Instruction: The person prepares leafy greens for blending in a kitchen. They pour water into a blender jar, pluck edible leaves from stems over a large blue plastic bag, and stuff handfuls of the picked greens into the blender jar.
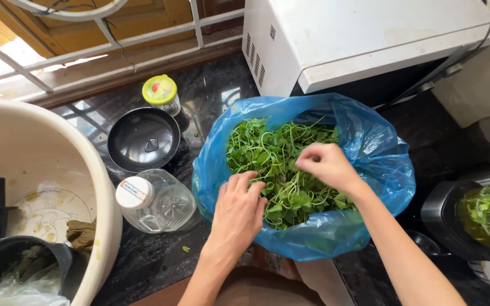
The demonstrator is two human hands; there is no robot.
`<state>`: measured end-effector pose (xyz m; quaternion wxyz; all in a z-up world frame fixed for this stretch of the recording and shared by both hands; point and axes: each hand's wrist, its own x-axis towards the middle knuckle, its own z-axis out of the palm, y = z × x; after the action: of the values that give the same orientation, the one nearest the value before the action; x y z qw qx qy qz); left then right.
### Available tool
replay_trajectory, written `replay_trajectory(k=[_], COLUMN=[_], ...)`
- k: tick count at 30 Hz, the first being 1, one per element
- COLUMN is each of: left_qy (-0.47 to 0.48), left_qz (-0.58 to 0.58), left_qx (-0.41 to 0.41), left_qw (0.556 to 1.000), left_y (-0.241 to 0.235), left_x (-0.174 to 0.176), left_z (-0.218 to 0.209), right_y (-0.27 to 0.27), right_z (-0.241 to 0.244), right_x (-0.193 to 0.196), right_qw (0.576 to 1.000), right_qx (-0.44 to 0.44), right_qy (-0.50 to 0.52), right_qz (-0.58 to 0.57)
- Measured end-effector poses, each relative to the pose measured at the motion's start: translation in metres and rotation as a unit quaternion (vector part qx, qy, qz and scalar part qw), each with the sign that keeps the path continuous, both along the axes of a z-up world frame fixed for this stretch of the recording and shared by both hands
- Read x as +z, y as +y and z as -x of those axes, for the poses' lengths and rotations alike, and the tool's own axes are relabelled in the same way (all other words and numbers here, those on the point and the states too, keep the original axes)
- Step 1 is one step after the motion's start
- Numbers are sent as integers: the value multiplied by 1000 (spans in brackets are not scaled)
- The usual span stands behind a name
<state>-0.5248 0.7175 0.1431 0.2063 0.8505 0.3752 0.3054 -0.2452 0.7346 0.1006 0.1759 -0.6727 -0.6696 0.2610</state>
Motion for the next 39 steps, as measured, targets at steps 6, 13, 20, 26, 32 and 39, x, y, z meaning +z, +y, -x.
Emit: replay_trajectory(k=[6, 13, 20, 26, 32, 39], left_qy=[68, 110, 283, 181, 326, 278], left_qz=[6, 20, -81, -136, -111, -63], left_qx=[-34, -67, -21, 4, -11, 44], left_qw=[997, 991, 956, 974, 939, 958], left_y=[-1, -4, 30, 27, 30, 24], left_x=[-6, -21, -39, -16, -25, 4], left_z=[-13, -33, -79, -58, -81, -63], right_y=[-27, -64, -66, -65, -70, -74], right_z=[-6, -7, -28, -60, -50, -64], right_x=[14, 35, 33, 9, 31, 4], right_qw=[885, 990, 965, 870, 851, 903], right_qx=[-152, -104, -189, -249, -206, -155], right_qy=[439, -99, 22, 380, 458, 397], right_qz=[-33, -15, -183, -193, -153, 51])
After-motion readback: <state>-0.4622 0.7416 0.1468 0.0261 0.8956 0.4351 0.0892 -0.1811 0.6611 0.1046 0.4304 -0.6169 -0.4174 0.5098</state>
